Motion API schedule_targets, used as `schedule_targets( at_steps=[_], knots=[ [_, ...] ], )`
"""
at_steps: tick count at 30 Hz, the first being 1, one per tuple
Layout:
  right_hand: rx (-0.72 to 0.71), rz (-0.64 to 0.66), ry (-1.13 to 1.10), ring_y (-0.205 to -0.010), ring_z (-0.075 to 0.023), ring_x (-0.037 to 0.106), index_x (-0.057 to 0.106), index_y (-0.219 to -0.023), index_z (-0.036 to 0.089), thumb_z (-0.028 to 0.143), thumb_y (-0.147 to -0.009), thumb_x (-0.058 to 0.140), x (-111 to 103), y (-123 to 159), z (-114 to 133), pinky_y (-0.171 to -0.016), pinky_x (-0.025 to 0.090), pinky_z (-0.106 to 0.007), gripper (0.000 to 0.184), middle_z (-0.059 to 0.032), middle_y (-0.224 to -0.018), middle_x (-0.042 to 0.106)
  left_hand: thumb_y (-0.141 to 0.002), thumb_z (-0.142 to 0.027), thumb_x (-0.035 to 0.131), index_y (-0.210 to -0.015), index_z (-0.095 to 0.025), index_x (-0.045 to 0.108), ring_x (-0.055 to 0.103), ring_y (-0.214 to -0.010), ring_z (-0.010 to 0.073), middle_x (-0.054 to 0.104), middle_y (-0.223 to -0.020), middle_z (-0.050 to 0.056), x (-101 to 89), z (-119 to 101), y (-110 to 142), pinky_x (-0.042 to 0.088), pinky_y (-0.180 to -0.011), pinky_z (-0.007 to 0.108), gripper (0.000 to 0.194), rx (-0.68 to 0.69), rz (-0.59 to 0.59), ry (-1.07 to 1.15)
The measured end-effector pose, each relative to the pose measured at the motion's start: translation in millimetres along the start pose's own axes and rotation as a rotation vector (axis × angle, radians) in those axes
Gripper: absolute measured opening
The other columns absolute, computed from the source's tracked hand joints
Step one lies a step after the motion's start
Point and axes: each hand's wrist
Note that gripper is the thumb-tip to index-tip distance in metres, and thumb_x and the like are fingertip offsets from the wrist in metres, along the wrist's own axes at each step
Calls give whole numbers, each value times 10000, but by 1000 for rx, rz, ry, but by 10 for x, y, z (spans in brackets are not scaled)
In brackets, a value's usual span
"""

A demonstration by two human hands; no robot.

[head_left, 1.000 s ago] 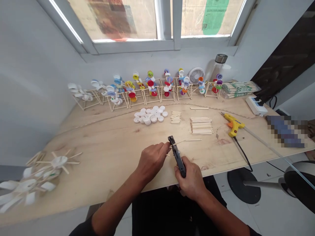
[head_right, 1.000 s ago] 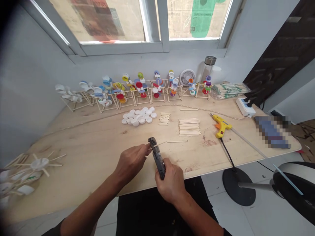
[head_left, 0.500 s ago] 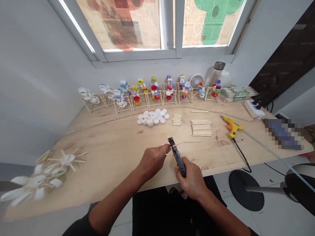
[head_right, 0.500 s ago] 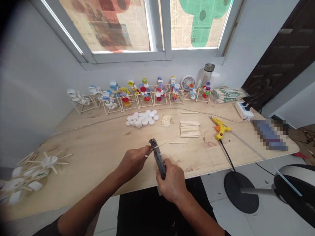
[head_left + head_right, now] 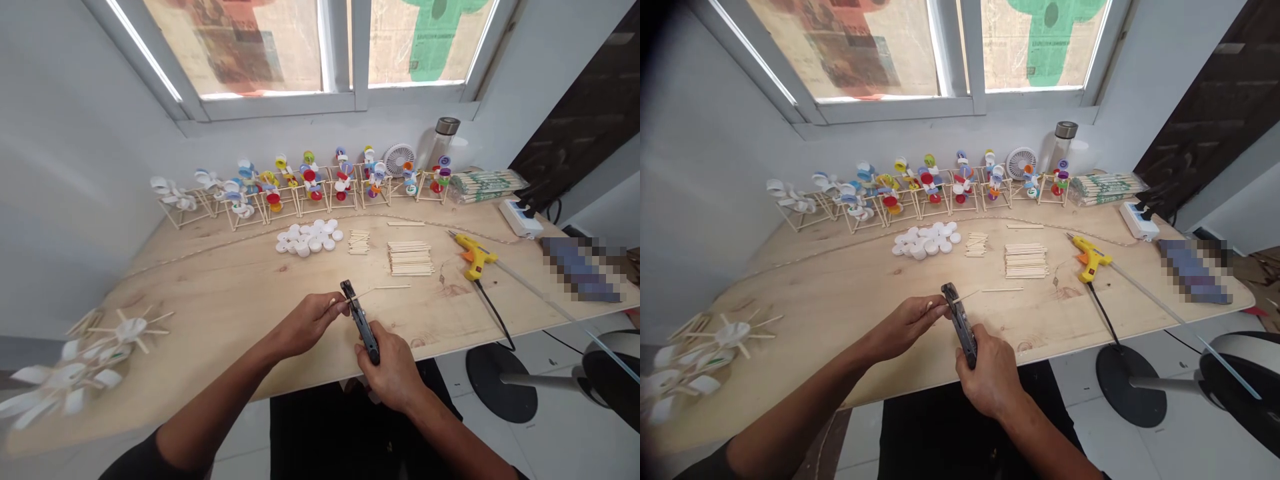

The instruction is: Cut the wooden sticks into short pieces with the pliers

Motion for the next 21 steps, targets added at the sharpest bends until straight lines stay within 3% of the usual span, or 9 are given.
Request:
schedule_targets(
  at_steps=[8,13,15,19,21],
  knots=[
    [-7,-22,24,-558,-149,548,442,-770,204,237,-784,449,63,-29,-24,-533,308,-231,37,10,-629,587,-907,-308,283,-807,-156,549,537,-701,111,587,-759,6,-27,19,-41,409,-682,216,322,-6,21,7],
    [13,-61,38,-568,-158,555,438,-755,207,233,-773,454,102,-58,-34,-536,306,-235,35,7,-625,592,-910,-306,276,-817,-166,534,551,-637,114,597,-716,6,29,42,-63,400,-616,211,307,1,-24,-127],
    [24,-75,33,-572,-160,558,437,-751,209,235,-772,455,100,-60,-36,-535,307,-235,38,8,-623,591,-910,-297,276,-853,-169,530,553,-595,118,601,-681,7,98,51,-55,387,-570,209,290,9,-81,-247],
    [23,-78,30,-596,-165,570,452,-758,210,232,-774,457,79,-46,-29,-545,313,-233,27,8,-631,599,-900,-263,313,-850,-158,554,550,-564,138,619,-671,31,261,77,-6,352,-513,225,268,76,-342,-620],
    [20,-69,31,-607,-168,575,466,-767,209,233,-776,458,71,-34,-25,-557,320,-235,27,5,-639,606,-898,-241,320,-838,-156,566,532,-529,139,605,-629,27,311,93,19,340,-500,232,267,122,-412,-761]
  ],
)
Point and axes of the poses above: each hand's wrist, its own y-axis away from the middle knuckle, its own x-axis out of the palm, z = x × y
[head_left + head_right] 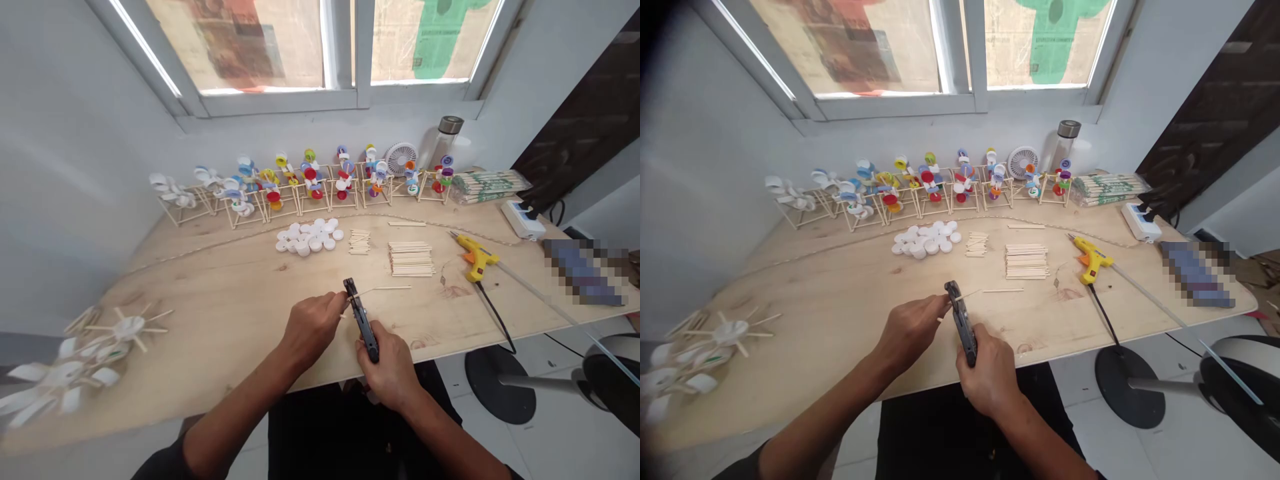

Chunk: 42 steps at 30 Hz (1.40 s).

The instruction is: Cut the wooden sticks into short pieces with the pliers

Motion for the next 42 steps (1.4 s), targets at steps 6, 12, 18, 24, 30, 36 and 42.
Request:
schedule_targets(
  at_steps=[6,12,18,24,30,36,42],
  knots=[
    [2,18,-10,-639,-171,588,497,-797,203,251,-780,474,-14,29,-3,-573,328,-235,56,-7,-676,626,-888,-201,321,-865,-163,534,562,-566,128,631,-670,22,-31,9,31,357,-501,209,218,-1,74,91],
    [-8,30,-21,-658,-169,591,513,-832,196,249,-778,484,-37,75,12,-582,328,-231,81,-13,-706,636,-891,-259,301,-832,-172,526,574,-596,139,614,-661,22,-166,43,-17,380,-540,212,248,-98,268,352],
    [-48,30,30,-607,-159,564,498,-809,191,240,-775,483,-46,82,33,-558,311,-230,61,-2,-658,614,-894,-315,290,-773,-155,560,546,-681,115,603,-732,10,-281,105,-91,423,-660,217,336,-124,375,751],
    [-54,10,21,-613,-159,569,500,-806,189,233,-771,485,-30,79,20,-557,314,-229,58,-4,-665,618,-894,-322,291,-769,-156,548,537,-690,113,590,-734,4,-286,110,-105,418,-669,216,330,-120,385,757],
    [-33,17,-7,-635,-163,583,509,-823,190,239,-779,480,-31,55,20,-570,326,-230,72,-8,-683,626,-894,-284,290,-791,-170,516,533,-556,125,569,-625,4,-241,62,-80,367,-545,210,273,-112,320,478],
    [-13,30,-11,-609,-158,577,506,-803,195,242,-775,480,-20,13,14,-557,325,-228,61,0,-656,616,-877,-206,317,-783,-172,501,534,-528,128,578,-592,5,-133,58,-32,309,-480,204,209,-36,205,174],
    [-29,6,-22,-558,-148,553,473,-762,197,225,-770,455,17,4,-6,-540,324,-227,35,12,-603,577,-898,-225,313,-744,-164,513,476,-473,95,558,-553,-5,-28,59,-20,272,-470,204,260,50,57,75]
  ],
)
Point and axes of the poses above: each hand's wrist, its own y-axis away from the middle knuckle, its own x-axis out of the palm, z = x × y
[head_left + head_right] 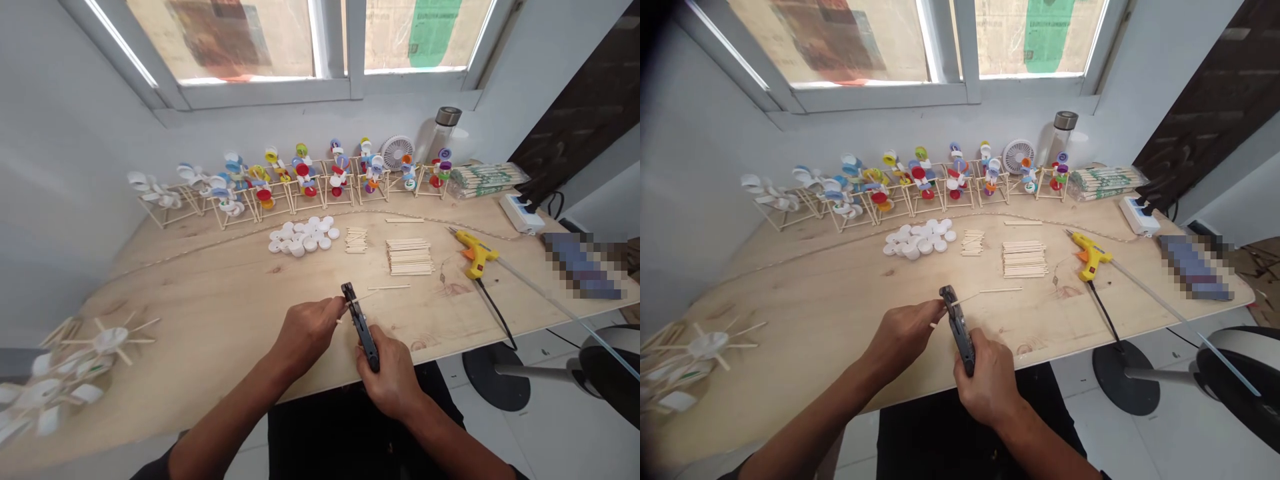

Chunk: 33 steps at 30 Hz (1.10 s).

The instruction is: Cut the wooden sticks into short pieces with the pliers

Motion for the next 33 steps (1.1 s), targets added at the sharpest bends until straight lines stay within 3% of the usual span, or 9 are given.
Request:
schedule_targets(
  at_steps=[3,6,11,15,18,24,26,30,33],
  knots=[
    [-12,-32,20,-552,-150,542,455,-733,201,217,-752,460,21,-1,-6,-531,314,-232,25,11,-595,564,-895,-227,319,-731,-165,508,475,-476,95,547,-548,-6,8,-10,-3,276,-476,204,259,-23,-14,47],
    [-24,-48,34,-544,-148,534,453,-725,203,218,-751,460,26,6,-8,-521,299,-234,31,14,-589,557,-892,-253,310,-767,-170,508,501,-514,106,558,-586,2,-61,-25,-27,301,-493,205,249,-96,53,198],
    [-34,-35,42,-576,-152,548,469,-747,197,231,-766,456,15,34,-12,-537,303,-233,42,7,-619,581,-882,-359,311,-767,-166,523,430,-500,93,478,-563,-23,-253,2,-105,332,-506,208,308,-240,292,666],
    [-49,-38,70,-561,-151,529,466,-735,198,239,-762,460,7,57,-12,-533,299,-234,50,9,-604,566,-848,-475,350,-769,-155,512,180,-395,55,207,-465,-91,-282,77,-115,187,-388,182,368,-405,546,1191],
    [-78,-57,67,-551,-149,520,466,-723,199,232,-754,461,3,71,-16,-528,301,-231,45,11,-596,560,-815,-513,404,-766,-149,498,118,-390,43,173,-455,-106,-263,95,-91,121,-380,182,379,-476,624,1396],
    [-77,-49,47,-569,-152,533,460,-733,200,225,-753,462,4,91,-19,-538,322,-227,32,9,-609,565,-802,-486,448,-752,-141,512,133,-373,38,197,-415,-113,-279,20,-60,122,-380,179,354,-456,512,1339],
    [-71,-37,31,-584,-154,539,456,-747,200,224,-760,461,4,102,-14,-551,333,-227,28,6,-628,570,-812,-461,443,-746,-136,527,182,-378,43,241,-419,-103,-286,-2,-56,164,-385,176,342,-419,451,1248],
    [-73,-32,19,-600,-159,541,446,-749,202,221,-763,459,-6,134,-5,-566,345,-231,27,3,-635,565,-844,-398,408,-738,-130,556,417,-540,75,492,-598,-28,-288,-31,-34,342,-523,188,324,-283,302,1001],
    [-73,-32,11,-619,-164,548,449,-764,200,214,-764,455,-15,148,0,-578,352,-234,15,-3,-651,572,-871,-360,360,-772,-141,566,454,-578,90,530,-636,-19,-282,-54,-2,356,-572,199,316,-235,242,795]
  ],
)
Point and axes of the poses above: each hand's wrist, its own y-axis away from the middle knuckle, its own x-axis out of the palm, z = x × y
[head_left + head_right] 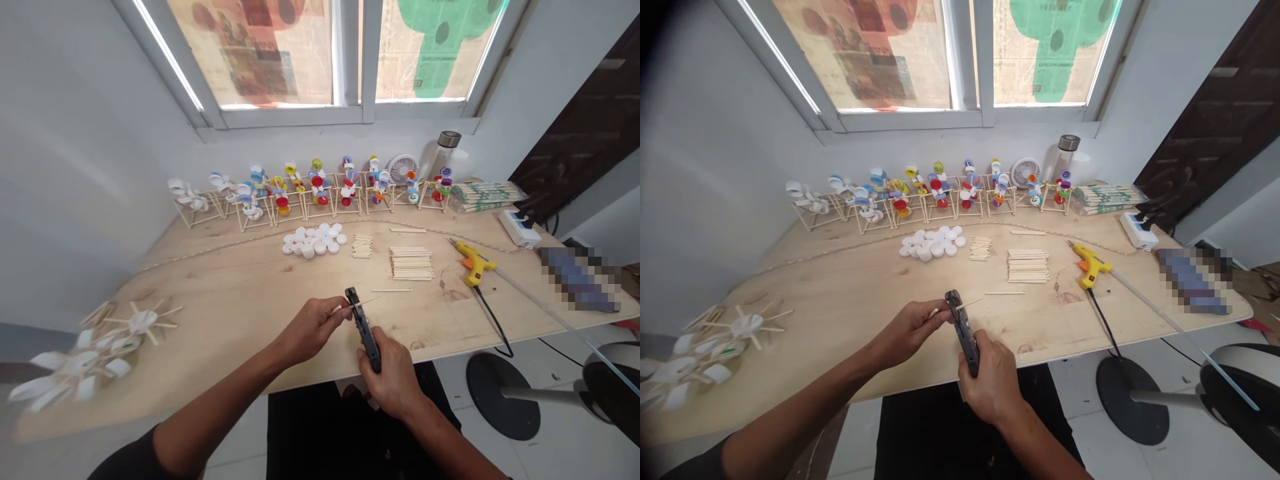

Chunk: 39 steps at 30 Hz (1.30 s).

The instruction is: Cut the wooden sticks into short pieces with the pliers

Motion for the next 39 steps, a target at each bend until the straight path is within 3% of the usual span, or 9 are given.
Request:
schedule_targets(
  at_steps=[10,16,31,39],
  knots=[
    [-9,1,-6,-623,-162,553,456,-781,195,215,-764,460,-9,-2,1,-579,347,-236,26,-4,-659,581,-885,-265,319,-718,-171,498,471,-495,99,507,-565,-16,88,-3,52,329,-512,190,263,96,-121,-317],
    [-9,-8,-1,-641,-171,562,454,-780,197,213,-760,464,10,-16,-19,-579,339,-240,27,-11,-675,593,-879,-245,320,-736,-174,495,455,-472,97,499,-558,-22,94,15,36,320,-501,189,237,131,-133,-332],
    [23,19,48,-600,-159,541,423,-740,202,214,-752,458,73,-85,-31,-564,318,-234,39,0,-636,564,-876,-241,313,-748,-173,506,463,-484,103,493,-554,-22,58,52,-9,311,-506,197,241,41,-87,-263],
    [47,-5,87,-583,-158,539,432,-741,204,231,-773,442,88,-108,-31,-547,302,-233,43,4,-617,562,-879,-255,319,-743,-176,490,509,-514,117,561,-608,3,120,99,-33,322,-510,202,232,62,-155,-387]
  ],
)
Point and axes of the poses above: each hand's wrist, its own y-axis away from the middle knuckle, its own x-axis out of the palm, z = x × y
